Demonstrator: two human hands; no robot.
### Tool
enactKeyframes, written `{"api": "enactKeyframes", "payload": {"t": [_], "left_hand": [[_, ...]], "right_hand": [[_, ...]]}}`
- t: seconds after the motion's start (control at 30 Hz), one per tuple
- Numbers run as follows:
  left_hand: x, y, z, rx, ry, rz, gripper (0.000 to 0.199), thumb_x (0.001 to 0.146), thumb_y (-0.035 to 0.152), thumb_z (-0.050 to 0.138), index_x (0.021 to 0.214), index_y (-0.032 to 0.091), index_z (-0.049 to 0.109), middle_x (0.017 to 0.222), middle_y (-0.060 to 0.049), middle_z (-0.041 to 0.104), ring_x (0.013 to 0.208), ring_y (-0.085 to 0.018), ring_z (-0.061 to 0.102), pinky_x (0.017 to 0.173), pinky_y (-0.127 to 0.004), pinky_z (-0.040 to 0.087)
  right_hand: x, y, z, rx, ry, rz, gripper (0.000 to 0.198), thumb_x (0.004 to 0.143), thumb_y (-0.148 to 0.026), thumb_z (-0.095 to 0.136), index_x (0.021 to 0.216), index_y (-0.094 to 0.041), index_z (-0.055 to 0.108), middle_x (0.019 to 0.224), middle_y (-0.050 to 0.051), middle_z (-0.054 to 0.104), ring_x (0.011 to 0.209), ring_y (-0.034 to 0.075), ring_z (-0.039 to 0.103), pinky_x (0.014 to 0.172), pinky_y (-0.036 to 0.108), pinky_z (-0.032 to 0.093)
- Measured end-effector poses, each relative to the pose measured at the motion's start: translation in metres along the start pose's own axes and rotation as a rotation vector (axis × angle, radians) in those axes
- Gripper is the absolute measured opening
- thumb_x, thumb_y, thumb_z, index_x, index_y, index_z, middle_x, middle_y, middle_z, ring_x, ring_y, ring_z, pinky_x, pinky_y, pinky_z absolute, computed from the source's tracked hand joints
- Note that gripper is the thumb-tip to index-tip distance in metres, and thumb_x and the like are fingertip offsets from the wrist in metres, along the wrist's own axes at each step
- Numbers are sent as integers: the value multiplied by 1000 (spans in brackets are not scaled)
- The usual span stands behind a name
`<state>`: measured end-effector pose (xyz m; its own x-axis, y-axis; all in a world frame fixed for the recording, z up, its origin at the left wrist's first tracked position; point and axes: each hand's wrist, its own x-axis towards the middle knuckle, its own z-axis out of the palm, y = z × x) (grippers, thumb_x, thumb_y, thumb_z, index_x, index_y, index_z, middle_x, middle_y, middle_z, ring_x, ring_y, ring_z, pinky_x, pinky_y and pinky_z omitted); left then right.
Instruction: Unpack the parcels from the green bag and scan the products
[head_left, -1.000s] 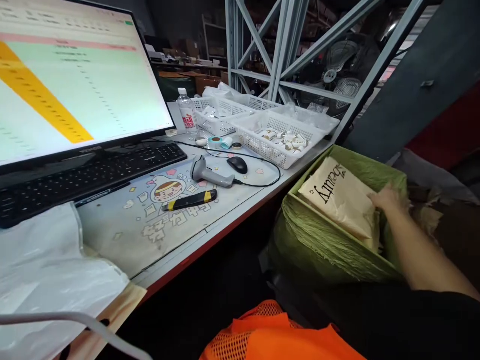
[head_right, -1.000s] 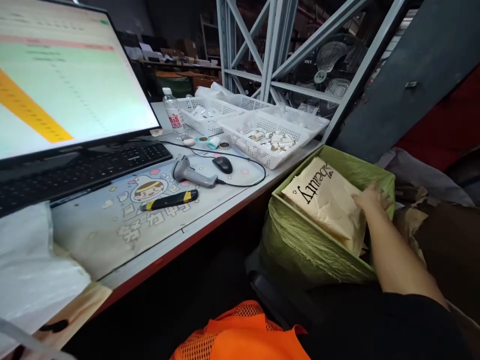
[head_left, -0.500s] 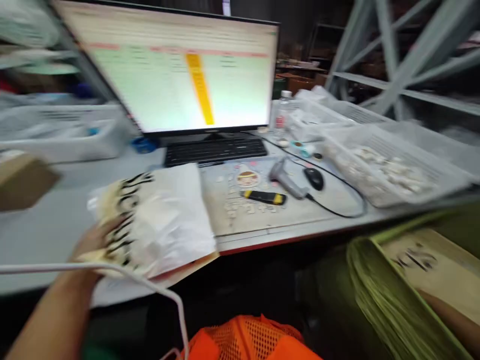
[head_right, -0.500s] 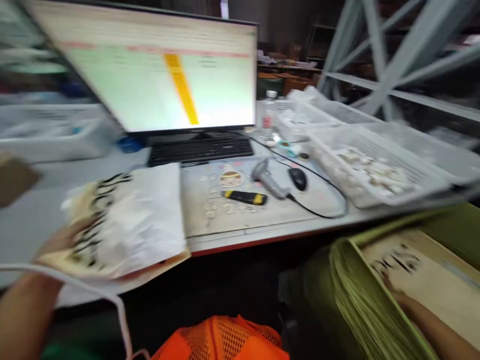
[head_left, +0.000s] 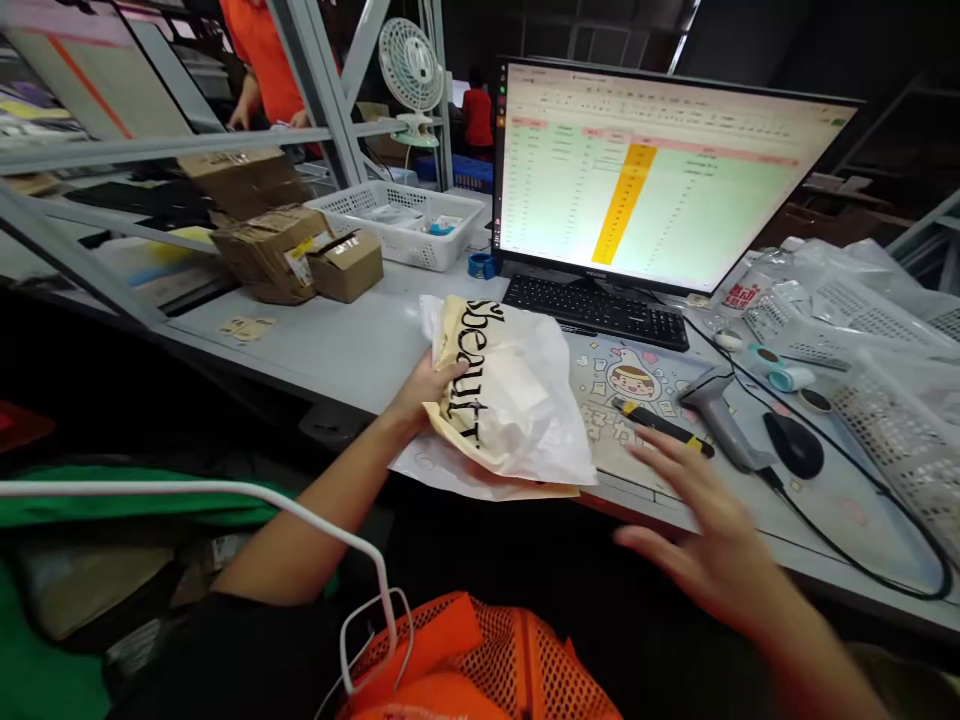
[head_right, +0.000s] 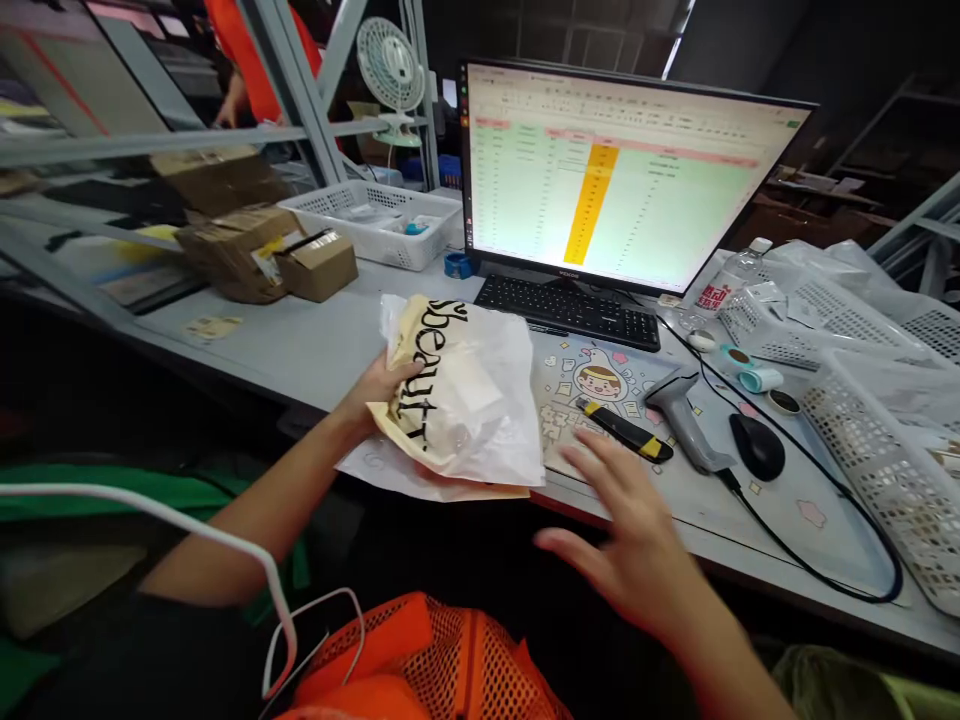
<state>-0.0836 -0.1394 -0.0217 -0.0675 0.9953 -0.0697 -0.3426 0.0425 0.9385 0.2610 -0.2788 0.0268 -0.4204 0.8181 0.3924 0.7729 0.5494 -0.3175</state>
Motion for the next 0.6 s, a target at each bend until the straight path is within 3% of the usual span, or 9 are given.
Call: {"api": "enactKeyframes", "payload": {"t": [0.07,0.13,0.17,0.23,0.33,0.43,0.53,0.6], "left_hand": [[-6,-6,10,-15,-3,67,68,79,31,92,138,18,60,130,-13,77,107,-28,78,93,-38,67],[-9,-9,12,-41,-39,93,68,86,48,88,141,19,60,133,-14,76,112,-30,76,99,-40,64],[-9,-8,9,-50,-54,88,69,89,58,83,141,19,61,131,-15,76,114,-31,76,101,-41,63],[-1,-1,-8,-8,-22,56,71,91,70,75,136,16,64,121,-16,78,107,-31,77,96,-40,63],[23,20,-50,224,236,39,57,88,57,82,123,13,69,100,-12,79,81,-23,75,78,-32,62],[51,45,-92,395,443,55,44,84,30,84,120,13,68,83,-2,73,65,-15,63,64,-24,53],[71,62,-121,521,567,78,37,84,21,78,119,11,69,71,3,62,62,-13,53,58,-21,43],[81,68,-134,690,613,104,33,86,23,76,116,10,69,73,2,62,68,-14,54,61,-21,44]], "right_hand": [[33,-18,39,56,-120,-30,95,88,-67,81,167,-34,40,179,11,27,164,41,26,128,62,35],[64,-29,81,96,-209,-4,105,85,-62,85,172,-34,33,182,10,16,166,46,12,129,70,27],[75,-31,99,127,-204,14,97,89,-56,80,172,-32,34,181,11,20,166,46,15,129,70,27],[84,-23,119,258,-101,33,71,101,-43,63,168,-28,44,173,13,40,159,40,37,127,62,35],[75,7,111,515,144,202,48,106,-45,47,143,-21,68,139,14,73,132,34,67,114,50,53],[61,40,78,779,435,554,49,97,-64,61,116,-20,73,115,13,79,115,35,74,99,47,62],[53,51,53,1122,739,678,58,88,-66,74,127,-24,68,137,10,73,130,32,68,103,45,61],[47,43,49,1272,744,658,61,91,-70,69,135,-27,65,147,8,67,136,30,64,103,45,62]]}}
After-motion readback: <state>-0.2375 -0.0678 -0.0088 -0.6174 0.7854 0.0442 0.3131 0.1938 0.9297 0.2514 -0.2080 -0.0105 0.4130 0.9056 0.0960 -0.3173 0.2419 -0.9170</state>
